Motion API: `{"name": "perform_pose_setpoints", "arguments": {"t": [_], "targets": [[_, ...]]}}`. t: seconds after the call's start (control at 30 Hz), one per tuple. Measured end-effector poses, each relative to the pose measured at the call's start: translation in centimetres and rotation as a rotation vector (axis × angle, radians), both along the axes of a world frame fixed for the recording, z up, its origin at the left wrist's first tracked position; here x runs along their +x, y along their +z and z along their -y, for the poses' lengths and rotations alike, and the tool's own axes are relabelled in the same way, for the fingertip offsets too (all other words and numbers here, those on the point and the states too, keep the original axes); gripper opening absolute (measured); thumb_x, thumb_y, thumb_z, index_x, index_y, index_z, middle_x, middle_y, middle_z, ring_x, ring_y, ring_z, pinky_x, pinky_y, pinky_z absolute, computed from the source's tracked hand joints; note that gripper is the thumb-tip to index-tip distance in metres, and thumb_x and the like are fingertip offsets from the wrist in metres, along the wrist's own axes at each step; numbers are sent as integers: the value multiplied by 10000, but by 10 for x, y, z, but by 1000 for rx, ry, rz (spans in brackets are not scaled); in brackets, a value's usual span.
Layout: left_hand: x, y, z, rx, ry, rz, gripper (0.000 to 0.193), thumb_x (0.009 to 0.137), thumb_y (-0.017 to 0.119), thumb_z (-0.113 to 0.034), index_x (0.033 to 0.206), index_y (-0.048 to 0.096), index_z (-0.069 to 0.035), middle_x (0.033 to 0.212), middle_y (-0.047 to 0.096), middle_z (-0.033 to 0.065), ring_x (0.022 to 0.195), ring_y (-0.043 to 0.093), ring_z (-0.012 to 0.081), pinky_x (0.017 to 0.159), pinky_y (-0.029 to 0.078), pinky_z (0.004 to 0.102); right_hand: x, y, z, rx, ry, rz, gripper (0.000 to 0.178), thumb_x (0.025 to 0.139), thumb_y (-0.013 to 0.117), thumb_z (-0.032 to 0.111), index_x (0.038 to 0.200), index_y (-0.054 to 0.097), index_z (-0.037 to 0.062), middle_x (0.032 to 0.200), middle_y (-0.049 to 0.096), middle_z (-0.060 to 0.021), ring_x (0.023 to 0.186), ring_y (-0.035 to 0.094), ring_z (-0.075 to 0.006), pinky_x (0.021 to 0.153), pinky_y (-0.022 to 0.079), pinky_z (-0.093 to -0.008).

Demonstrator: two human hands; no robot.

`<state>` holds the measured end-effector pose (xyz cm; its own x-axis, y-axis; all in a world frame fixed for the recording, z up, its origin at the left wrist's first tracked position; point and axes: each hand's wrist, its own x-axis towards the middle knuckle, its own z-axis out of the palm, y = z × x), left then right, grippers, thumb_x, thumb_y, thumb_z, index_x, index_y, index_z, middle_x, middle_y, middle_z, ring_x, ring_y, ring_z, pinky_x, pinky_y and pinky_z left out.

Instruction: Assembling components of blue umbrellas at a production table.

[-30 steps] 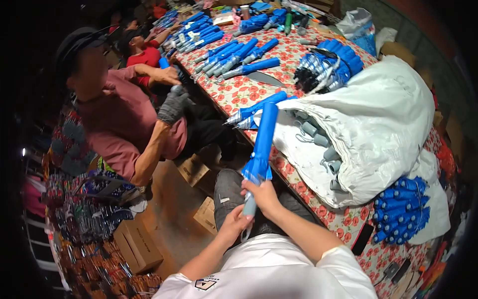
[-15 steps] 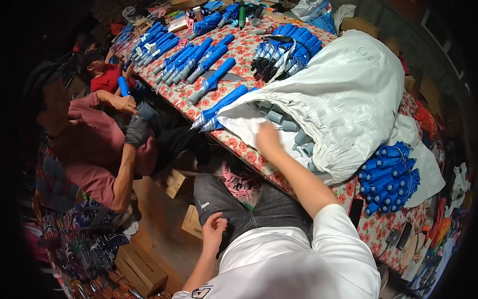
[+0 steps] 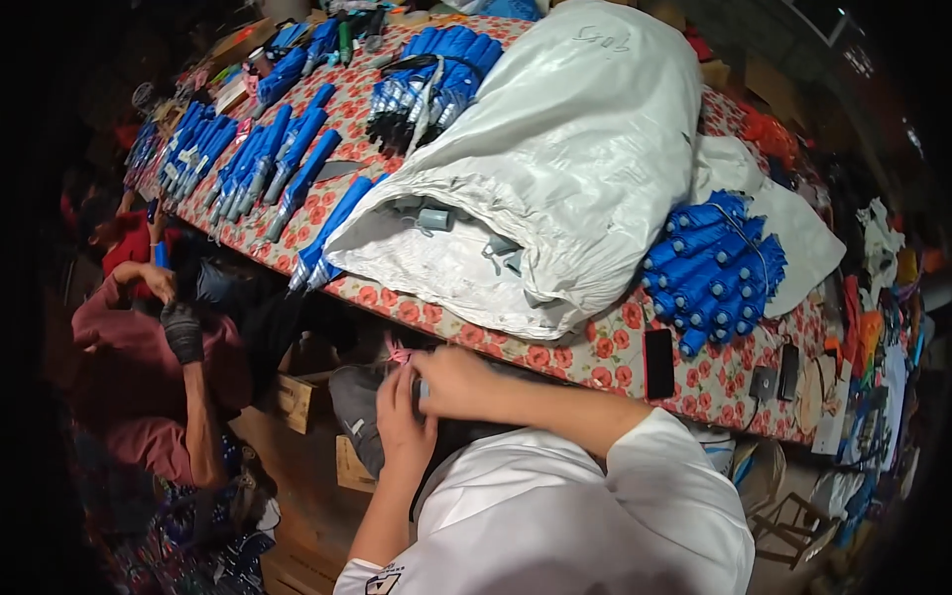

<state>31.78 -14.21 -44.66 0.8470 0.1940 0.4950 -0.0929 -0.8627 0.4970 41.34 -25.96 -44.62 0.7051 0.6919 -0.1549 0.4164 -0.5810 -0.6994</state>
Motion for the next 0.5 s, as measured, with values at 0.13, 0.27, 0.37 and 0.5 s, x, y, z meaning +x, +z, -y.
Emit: {"name": "perform_pose_setpoints", "arguments": {"t": [0.13,0.27,0.37,0.5], "targets": [[-8,-9,-1,-423,-206,-450,344,739,684,-31,1073,602,-14,988,648,140,812,613,296,753,484,324,8,35,57,158,17,-432,318,705,696,235,932,644,19,853,682,-130,698,631,-286,636,503,-349],[-35,-31,-14,-602,-59,-591,323,747,707,-95,1044,598,-33,956,676,114,799,627,273,733,485,322,105,13,202,-185,-823,581,188,787,527,104,889,644,-1,909,629,-171,798,593,-338,685,488,-431],[-49,-45,-15,-421,-70,-468,306,749,705,-92,1031,595,-47,926,676,120,772,629,293,707,490,336,145,-19,346,-912,-750,759,258,778,545,58,1028,604,37,1005,603,-158,843,573,-354,725,504,-446],[-61,-48,-19,258,47,-268,281,754,705,-100,1010,596,-55,872,687,96,732,635,277,678,491,331,146,-23,371,-892,-495,787,456,758,565,22,1207,530,96,1135,542,-140,980,523,-342,826,453,-430]]}}
